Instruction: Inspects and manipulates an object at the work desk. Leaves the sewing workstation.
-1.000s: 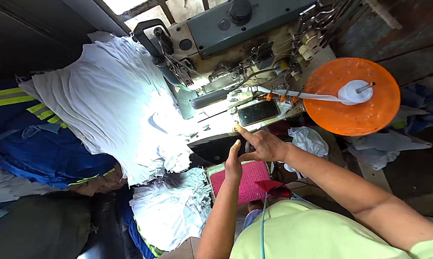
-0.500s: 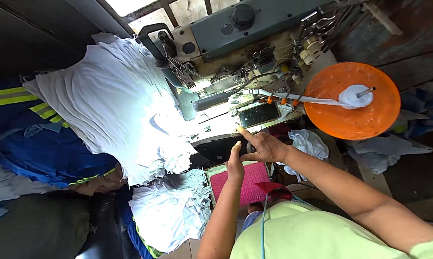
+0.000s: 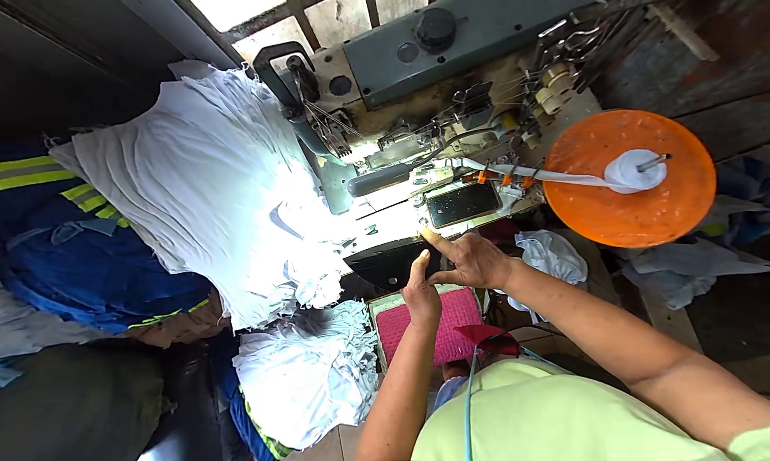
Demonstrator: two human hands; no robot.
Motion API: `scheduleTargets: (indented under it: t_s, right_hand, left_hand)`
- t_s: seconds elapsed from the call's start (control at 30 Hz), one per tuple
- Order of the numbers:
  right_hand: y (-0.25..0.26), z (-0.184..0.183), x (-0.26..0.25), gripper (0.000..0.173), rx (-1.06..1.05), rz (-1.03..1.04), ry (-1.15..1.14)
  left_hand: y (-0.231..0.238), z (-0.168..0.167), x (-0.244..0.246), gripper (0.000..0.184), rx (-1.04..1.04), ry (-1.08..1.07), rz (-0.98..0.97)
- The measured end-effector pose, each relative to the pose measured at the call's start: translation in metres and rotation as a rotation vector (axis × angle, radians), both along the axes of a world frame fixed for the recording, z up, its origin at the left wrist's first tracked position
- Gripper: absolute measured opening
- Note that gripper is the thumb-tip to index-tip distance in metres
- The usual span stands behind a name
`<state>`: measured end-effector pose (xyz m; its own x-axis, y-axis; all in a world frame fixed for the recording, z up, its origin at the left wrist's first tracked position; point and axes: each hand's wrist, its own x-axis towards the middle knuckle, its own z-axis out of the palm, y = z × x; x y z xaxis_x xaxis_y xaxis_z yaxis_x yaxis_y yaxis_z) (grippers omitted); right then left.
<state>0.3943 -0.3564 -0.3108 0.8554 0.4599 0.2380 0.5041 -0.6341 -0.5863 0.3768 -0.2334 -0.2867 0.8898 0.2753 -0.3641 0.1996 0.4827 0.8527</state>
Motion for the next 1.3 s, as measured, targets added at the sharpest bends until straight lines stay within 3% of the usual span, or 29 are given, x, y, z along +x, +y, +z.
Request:
scheduleTargets:
  t_s: [0.33, 0.57, 0.87, 1.3]
  right_hand:
    - [0.001, 0.005, 0.0, 0.081, -0.012, -0.014, -0.069]
    - [0.001, 0.006, 0.001, 0.085, 0.012, -0.017, -0.102]
    - [-0.001, 0.014, -0.001, 0.095, 0.123, 0.046, 0.132]
    - [-0.008, 0.014, -0.002, 0.094, 0.103, 0.092, 0.155]
  left_hand:
    - [0.001, 0.007, 0.0, 0.023, -0.044, 0.005, 0.01]
    - [0.004, 0.004, -0.001, 0.013, -0.059, -0.067, -0.042]
    - [0.015, -0.004, -0.004, 0.013, -0.108, -0.201, -0.162]
    - [0.02, -0.017, -0.006, 0.011, 0.013, -0.239, -0.285]
